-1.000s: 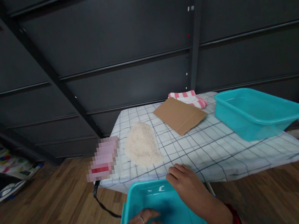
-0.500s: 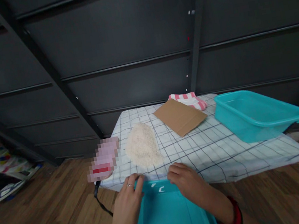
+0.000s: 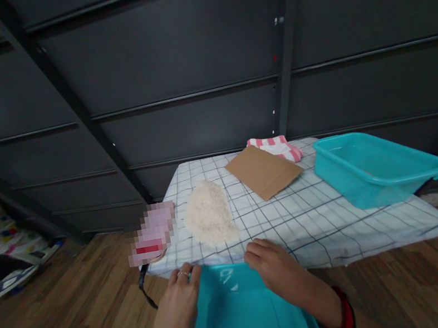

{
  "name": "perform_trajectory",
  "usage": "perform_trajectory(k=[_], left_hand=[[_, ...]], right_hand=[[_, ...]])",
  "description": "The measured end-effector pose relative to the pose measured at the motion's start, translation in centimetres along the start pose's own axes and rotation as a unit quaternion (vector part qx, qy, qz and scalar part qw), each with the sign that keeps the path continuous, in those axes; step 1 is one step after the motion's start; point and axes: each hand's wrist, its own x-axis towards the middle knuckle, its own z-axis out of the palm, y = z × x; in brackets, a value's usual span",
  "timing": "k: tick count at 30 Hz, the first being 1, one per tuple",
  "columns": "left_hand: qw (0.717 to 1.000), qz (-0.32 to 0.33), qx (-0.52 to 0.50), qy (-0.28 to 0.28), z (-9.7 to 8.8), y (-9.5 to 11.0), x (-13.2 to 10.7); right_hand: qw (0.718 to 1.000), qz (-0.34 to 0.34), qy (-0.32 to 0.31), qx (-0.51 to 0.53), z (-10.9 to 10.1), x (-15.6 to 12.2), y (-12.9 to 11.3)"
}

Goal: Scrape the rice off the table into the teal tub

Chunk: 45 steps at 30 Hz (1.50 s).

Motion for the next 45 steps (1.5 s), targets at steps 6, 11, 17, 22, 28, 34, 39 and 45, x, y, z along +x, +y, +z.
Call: perform_trajectory(k=[6,11,17,22,28,34,39,45], left_hand=[[0.998,-0.036,-0.051,-0.015,-0.2,-0.2,-0.5],[0.995,-0.065,-0.072,0.021,0.0,0.0,-0.8],[0.991,-0.017,-0.037,0.125,-0.1,0.1,0.9],[0.984,-0.059,0.001,0.166,1.9,0.4,1.5],[0.985,-0.119,-0.011,0.121,3.3,0.6,1.3],[0.987,-0.129,-0.025,0.092,2.4,1.0,1.5],[0.987,-0.142,-0.029,0.071,1.7,1.3,1.7],[0.987,-0.149,-0.030,0.058,1.4,1.3,1.7]], right_hand=[[0.999,0.001,0.011,-0.045,-0.1,-0.2,-0.3],[0.998,-0.004,0.010,-0.058,0.0,0.1,-0.3],[0.998,0.005,0.007,-0.055,0.5,-0.1,-0.1],[0.999,0.021,-0.004,-0.039,0.5,-0.1,0.0],[1.000,0.005,0.000,-0.026,0.3,-0.1,0.1],[0.999,-0.004,-0.004,-0.032,0.4,-0.1,0.2],[1.000,-0.002,-0.018,-0.023,0.3,-0.1,0.4],[0.999,-0.012,-0.041,-0.009,-1.4,0.5,0.0]])
